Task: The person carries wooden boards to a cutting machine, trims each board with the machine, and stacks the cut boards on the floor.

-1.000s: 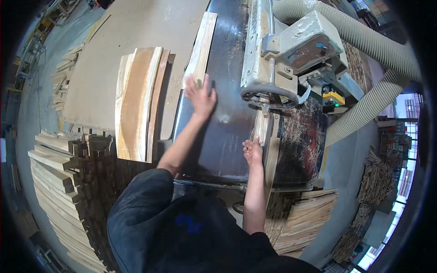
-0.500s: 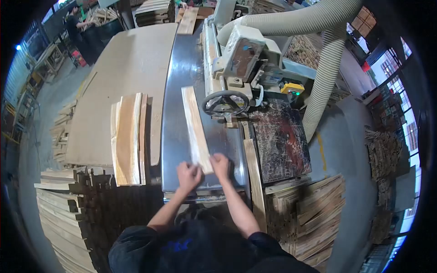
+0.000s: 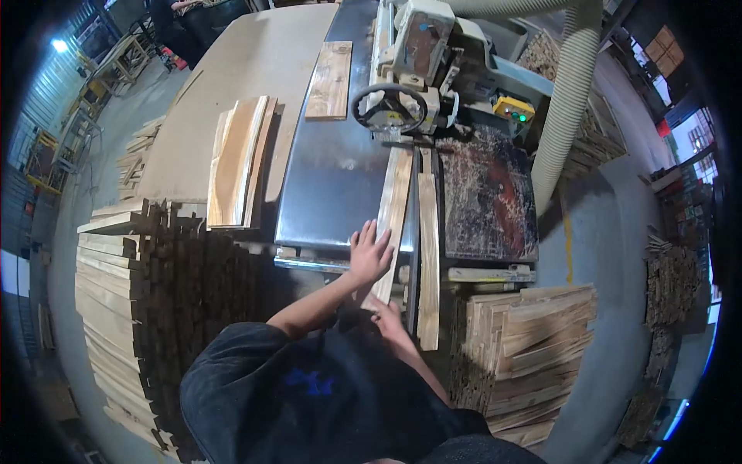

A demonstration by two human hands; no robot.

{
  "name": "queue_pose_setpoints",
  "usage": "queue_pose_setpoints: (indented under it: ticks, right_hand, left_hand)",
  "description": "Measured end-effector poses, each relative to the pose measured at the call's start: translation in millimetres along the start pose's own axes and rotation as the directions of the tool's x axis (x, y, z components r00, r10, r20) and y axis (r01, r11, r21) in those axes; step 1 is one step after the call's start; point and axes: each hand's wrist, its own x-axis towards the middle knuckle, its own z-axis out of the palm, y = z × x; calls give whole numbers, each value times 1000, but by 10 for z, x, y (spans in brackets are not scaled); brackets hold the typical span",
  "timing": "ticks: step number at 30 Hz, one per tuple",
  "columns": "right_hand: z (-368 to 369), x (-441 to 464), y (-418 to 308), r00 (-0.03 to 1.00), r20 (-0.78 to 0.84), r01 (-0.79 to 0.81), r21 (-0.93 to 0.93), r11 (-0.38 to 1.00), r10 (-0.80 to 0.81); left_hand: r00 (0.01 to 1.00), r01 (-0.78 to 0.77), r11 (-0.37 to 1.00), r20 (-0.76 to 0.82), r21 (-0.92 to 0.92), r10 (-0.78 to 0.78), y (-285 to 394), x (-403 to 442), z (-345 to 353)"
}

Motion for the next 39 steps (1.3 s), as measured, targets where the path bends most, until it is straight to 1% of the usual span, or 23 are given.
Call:
queue_pose_setpoints:
  ticks: [2,5,6,8,12,13,17,20,21,22,24,25,26,28,30,32,33,34,35,36,37,38,39]
  right_hand:
    - [19,-37,-172,982,-182,-43,11,999,44]
    - [173,29,-317,952,-284,-71,159,985,114]
    - [240,76,-379,952,-285,-71,161,984,115]
    - [343,235,-481,932,-363,0,5,1000,2]
    - [543,520,-970,924,-380,-3,-126,992,-46]
    - [464,782,-958,944,-329,-9,-87,996,-20]
    - [611,1173,-1415,953,-301,-89,-181,979,31]
    - [798,1313,-1653,917,-399,-101,-243,965,-5]
    - [820,1382,-1670,904,-425,-94,-275,957,-33]
    - [838,1461,-1670,895,-438,-32,-240,970,-79]
    - [902,1581,-1752,875,-483,-101,-194,976,-5]
    - [908,1679,-1777,876,-482,-120,-198,973,10]
    - [912,1700,-1814,898,-439,-49,-118,992,-8]
    - [938,1814,-1910,889,-458,-58,-130,990,-8]
    - [873,1953,-2046,903,-429,-59,-116,992,4]
    - [824,2040,-2167,951,-302,-87,-54,995,66]
    - [723,2133,-2217,968,-228,-105,11,994,105]
    - [637,2239,-2288,977,-155,-133,75,988,144]
    - [620,2296,-2400,977,-114,-172,61,983,178]
    - [609,2327,-2508,975,-79,-206,50,977,209]
    - [608,2401,-2590,973,-129,-200,-61,978,191]
    - [695,2435,-2617,975,-121,-194,-69,979,185]
    - [791,2478,-2642,977,-199,-112,-193,975,72]
  left_hand:
    - [1000,20,1000,7,11,-20,120,180,95]
    - [998,56,998,37,34,-57,220,472,281]
    - [998,55,998,39,34,-56,202,568,304]
    - [996,66,997,54,32,-67,128,765,328]
    - [998,48,999,-52,10,-48,-63,1291,454]
    - [995,45,999,-92,0,-45,-98,1418,494]
    - [991,65,998,-113,-22,-67,-297,1955,586]
    - [976,111,990,-179,-91,-126,-376,2235,625]
    - [967,126,991,-217,-46,-133,-395,2306,627]
    - [969,153,986,-188,-60,-162,-410,2374,562]
    - [948,216,954,-190,-209,-256,-555,2500,609]
    - [906,198,917,-293,-346,-306,-612,2524,601]
    - [903,190,918,-306,-348,-302,-737,2522,537]
    - [816,70,914,-504,-400,-283,-1059,2507,371]
    - [794,29,950,-570,-310,-210,-1590,2466,-1]
    - [683,320,938,-655,-131,-325,-2034,2512,-362]
    - [658,344,931,-676,-121,-331,-2228,2547,-475]
    - [650,447,877,-608,-178,-455,-2414,2549,-560]
    - [628,541,808,-528,-232,-572,-2552,2512,-601]
    - [610,551,801,-542,-233,-577,-2649,2429,-540]
    - [706,508,854,-512,-115,-490,-2703,2332,-409]
    - [794,445,896,-462,1,-394,-2670,2253,-363]
    - [822,454,885,-430,102,-372,-2602,2178,-304]
